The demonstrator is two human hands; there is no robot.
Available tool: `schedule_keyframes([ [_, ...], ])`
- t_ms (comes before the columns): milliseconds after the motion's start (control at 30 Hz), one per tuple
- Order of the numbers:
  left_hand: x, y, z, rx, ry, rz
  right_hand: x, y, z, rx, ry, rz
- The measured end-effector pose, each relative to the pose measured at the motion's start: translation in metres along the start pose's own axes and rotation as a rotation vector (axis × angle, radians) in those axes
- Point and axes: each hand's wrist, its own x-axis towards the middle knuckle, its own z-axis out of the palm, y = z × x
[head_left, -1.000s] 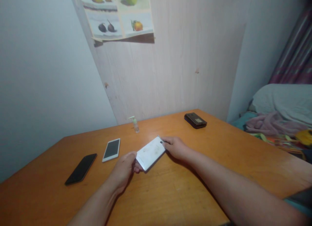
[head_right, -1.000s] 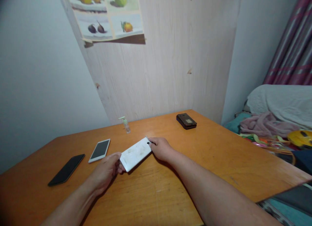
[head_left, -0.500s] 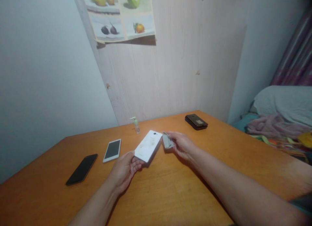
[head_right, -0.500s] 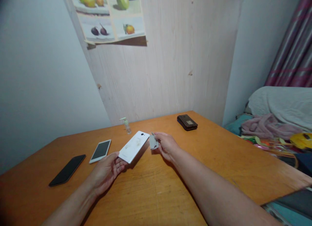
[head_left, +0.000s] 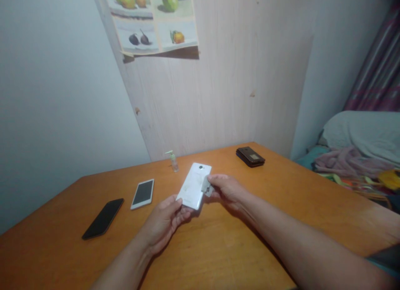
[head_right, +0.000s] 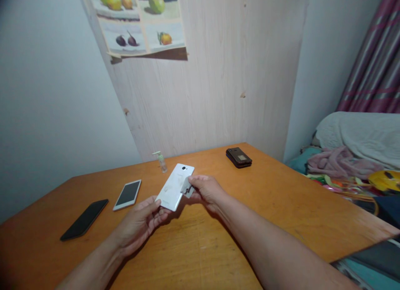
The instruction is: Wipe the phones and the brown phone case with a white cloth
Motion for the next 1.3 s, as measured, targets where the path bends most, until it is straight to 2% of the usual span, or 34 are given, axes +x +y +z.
schedule_keyframes([
  [100, 0.003, 0.002, -0.004, -0.118, 0.057, 0.031, -0.013, 0.019, 0.017, -0.196, -0.166, 0.024],
  [167, 0.004, 0.003, -0.007, -0.168, 0.075, 0.036, -0.015, 0.023, 0.022, -0.261, -0.176, 0.004],
  [267, 0.001, 0.004, -0.006, -0.165, 0.046, 0.001, -0.006, 0.010, 0.010, -0.228, -0.049, -0.076],
  [333, -0.001, 0.004, -0.003, -0.137, 0.017, -0.039, 0.003, -0.004, -0.003, -0.185, 0.068, -0.183],
  [400, -0.003, 0.003, 0.000, -0.118, 0.003, -0.063, 0.007, -0.011, -0.011, -0.155, 0.125, -0.255],
  [467, -0.002, 0.002, 0.001, -0.122, 0.001, -0.054, 0.003, -0.008, -0.008, -0.158, 0.082, -0.231],
  [567, 0.000, 0.002, -0.003, -0.148, 0.024, -0.012, -0.010, 0.010, 0.010, -0.228, -0.085, -0.073],
  [633, 0.001, 0.002, -0.005, -0.142, 0.045, 0.008, -0.014, 0.017, 0.018, -0.271, -0.126, -0.026],
  [700, 0.000, 0.002, -0.004, -0.095, 0.049, 0.008, -0.011, 0.014, 0.015, -0.270, -0.074, -0.036],
  [867, -0.006, 0.000, 0.008, 0.013, 0.003, -0.017, 0.007, -0.005, -0.010, -0.168, 0.224, -0.167],
  [933, -0.006, -0.001, 0.010, 0.018, 0.006, -0.014, 0.004, 0.000, -0.007, -0.182, 0.196, -0.113],
  [1000, -0.005, -0.001, 0.009, 0.014, 0.030, 0.001, -0.004, 0.011, 0.003, -0.248, 0.070, 0.003],
  [1100, -0.003, -0.001, 0.005, 0.012, 0.054, 0.024, -0.012, 0.022, 0.017, -0.331, -0.039, 0.049],
  [1167, -0.004, 0.000, 0.004, 0.024, 0.036, 0.015, -0.009, 0.017, 0.014, -0.304, -0.009, 0.029],
  [1300, -0.007, -0.002, 0.010, 0.072, -0.025, -0.023, 0.004, -0.005, -0.007, -0.175, 0.171, -0.080],
])
